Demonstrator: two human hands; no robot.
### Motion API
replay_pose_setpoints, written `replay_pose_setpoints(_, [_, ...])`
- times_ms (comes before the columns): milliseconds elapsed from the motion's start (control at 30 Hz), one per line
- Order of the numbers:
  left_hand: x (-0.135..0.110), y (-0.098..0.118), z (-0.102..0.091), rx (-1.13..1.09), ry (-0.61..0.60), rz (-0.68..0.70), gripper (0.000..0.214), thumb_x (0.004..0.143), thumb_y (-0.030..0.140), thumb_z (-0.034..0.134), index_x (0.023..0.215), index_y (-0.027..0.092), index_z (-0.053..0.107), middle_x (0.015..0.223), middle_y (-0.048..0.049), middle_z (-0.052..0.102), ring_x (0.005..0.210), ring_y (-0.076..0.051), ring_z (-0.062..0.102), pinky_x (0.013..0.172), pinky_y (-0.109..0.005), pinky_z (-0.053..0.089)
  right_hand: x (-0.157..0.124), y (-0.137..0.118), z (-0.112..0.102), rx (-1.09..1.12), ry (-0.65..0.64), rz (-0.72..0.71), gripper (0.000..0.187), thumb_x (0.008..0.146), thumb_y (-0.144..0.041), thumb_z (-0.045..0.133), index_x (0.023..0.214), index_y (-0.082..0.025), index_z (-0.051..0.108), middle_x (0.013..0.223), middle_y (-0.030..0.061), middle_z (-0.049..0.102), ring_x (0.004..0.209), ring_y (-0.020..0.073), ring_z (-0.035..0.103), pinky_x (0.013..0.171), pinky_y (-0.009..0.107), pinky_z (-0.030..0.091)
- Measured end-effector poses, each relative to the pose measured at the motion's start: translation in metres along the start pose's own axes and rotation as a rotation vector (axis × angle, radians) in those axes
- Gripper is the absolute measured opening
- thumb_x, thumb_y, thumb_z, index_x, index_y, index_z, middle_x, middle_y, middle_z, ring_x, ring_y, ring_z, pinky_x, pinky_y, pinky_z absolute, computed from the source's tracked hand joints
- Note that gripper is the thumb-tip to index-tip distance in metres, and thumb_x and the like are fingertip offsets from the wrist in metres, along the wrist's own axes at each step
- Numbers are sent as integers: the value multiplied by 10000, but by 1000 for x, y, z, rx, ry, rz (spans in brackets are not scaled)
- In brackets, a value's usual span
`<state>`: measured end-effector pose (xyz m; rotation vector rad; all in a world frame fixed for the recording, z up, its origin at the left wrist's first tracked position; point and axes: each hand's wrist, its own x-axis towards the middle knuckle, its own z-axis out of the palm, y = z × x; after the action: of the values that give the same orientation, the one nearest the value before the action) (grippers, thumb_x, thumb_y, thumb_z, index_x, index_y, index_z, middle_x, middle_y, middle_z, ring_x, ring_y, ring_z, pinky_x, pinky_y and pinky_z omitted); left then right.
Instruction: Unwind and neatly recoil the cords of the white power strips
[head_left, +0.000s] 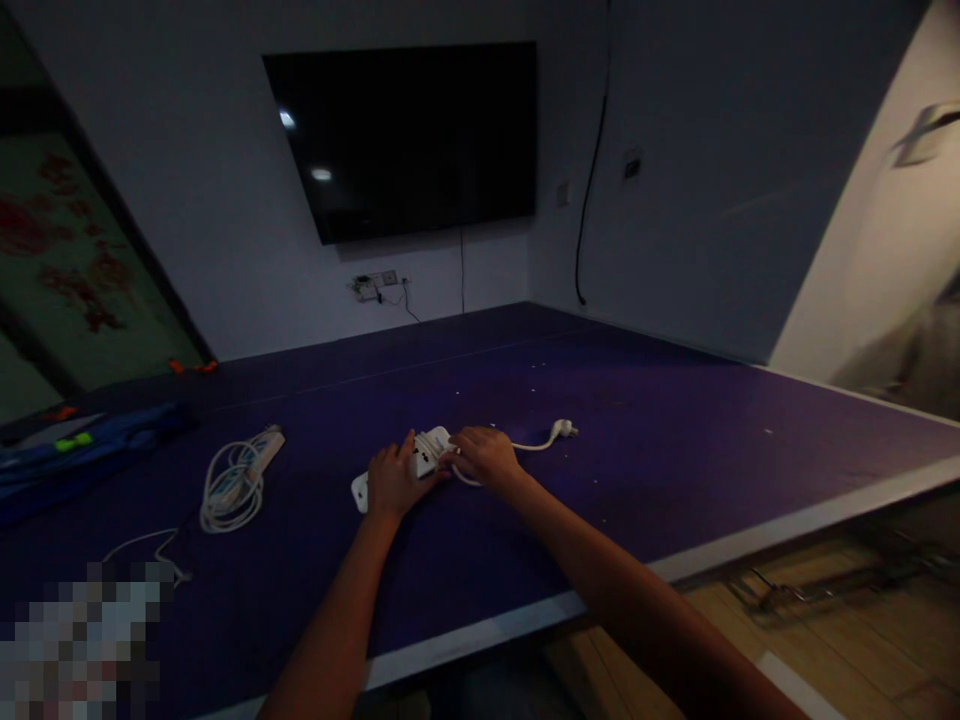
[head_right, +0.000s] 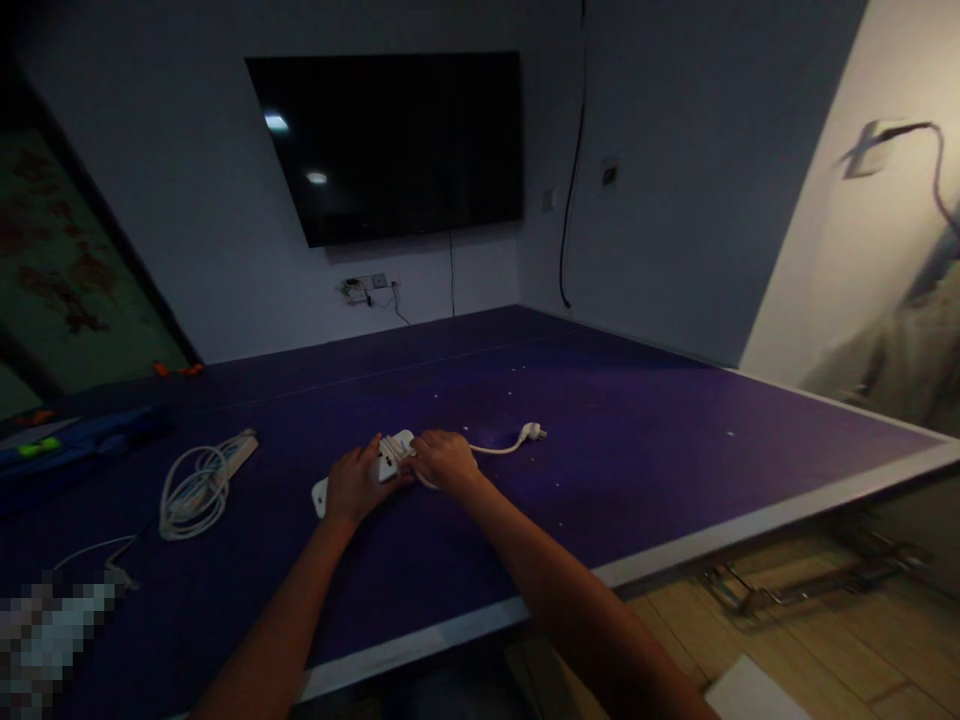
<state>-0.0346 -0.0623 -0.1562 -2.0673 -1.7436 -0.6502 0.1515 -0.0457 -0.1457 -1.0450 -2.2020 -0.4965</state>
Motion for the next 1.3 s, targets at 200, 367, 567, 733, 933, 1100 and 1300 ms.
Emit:
replay_pose_setpoints(200, [-2, 0, 0, -41, -10, 65, 860, 640, 766, 484, 1252, 162, 513, 916, -129, 648, 911, -287, 589, 798, -366, 403, 1, 8, -8, 72, -61, 206, 486, 775, -621, 534, 898, -172, 674, 859, 85, 686, 765, 180, 633, 624, 250, 373])
replay_pose_setpoints(367, [1, -3, -6, -18, -7, 2, 878, 645, 766, 480, 1288, 167, 480, 934, -135, 656, 915, -288, 594, 805, -370, 400, 8, 15, -17, 156, -161, 251, 496, 715, -647, 581, 921, -209, 688, 847, 61, 706, 770, 183, 648, 599, 236, 364])
replay_pose_setpoints(567, [4, -13, -10, -23, 51, -191, 879, 648, 762, 477, 1265, 137, 495, 970, -164, 670, 889, -302, 616, 759, -369, 427, 10, 29, -11, 427, -222, 282, 265, 777, -432, 624, 802, -178, 695, 714, 26, 679, 647, 127, 600, 563, 211, 332])
replay_pose_setpoints(733, [5, -33, -12, 22, 108, -383, 848, 671, 751, 454, 1225, 113, 528, 917, -177, 679, 850, -318, 629, 695, -366, 438, 5, 46, -8, 947, -554, 454, 279, 736, -384, 649, 682, -110, 655, 510, -25, 552, 469, 82, 477, 482, 195, 330])
replay_pose_setpoints(933, [4, -43, -12, 60, 91, -415, 848, 679, 763, 426, 1205, 107, 538, 898, -180, 680, 835, -318, 638, 685, -359, 439, 2, 48, -10, 1375, -580, 635, 253, 780, -336, 590, 909, -125, 644, 577, -38, 549, 456, 71, 479, 479, 189, 391])
replay_pose_setpoints(1100, [4, -34, -12, 52, 42, -278, 875, 658, 760, 465, 1253, 120, 494, 935, -178, 675, 886, -315, 629, 740, -367, 432, 0, 52, -3, 904, -460, 857, 250, 866, -305, 471, 857, -148, 666, 574, -30, 543, 410, 66, 428, 438, 187, 336])
replay_pose_setpoints(1300, [2, -10, -10, -17, -77, -65, 834, 633, 729, 540, 1252, 172, 503, 995, -152, 662, 936, -302, 608, 812, -377, 416, -3, 55, -2, 349, -168, 912, 239, 823, -380, 559, 764, -179, 674, 707, 48, 649, 639, 160, 599, 510, 219, 319])
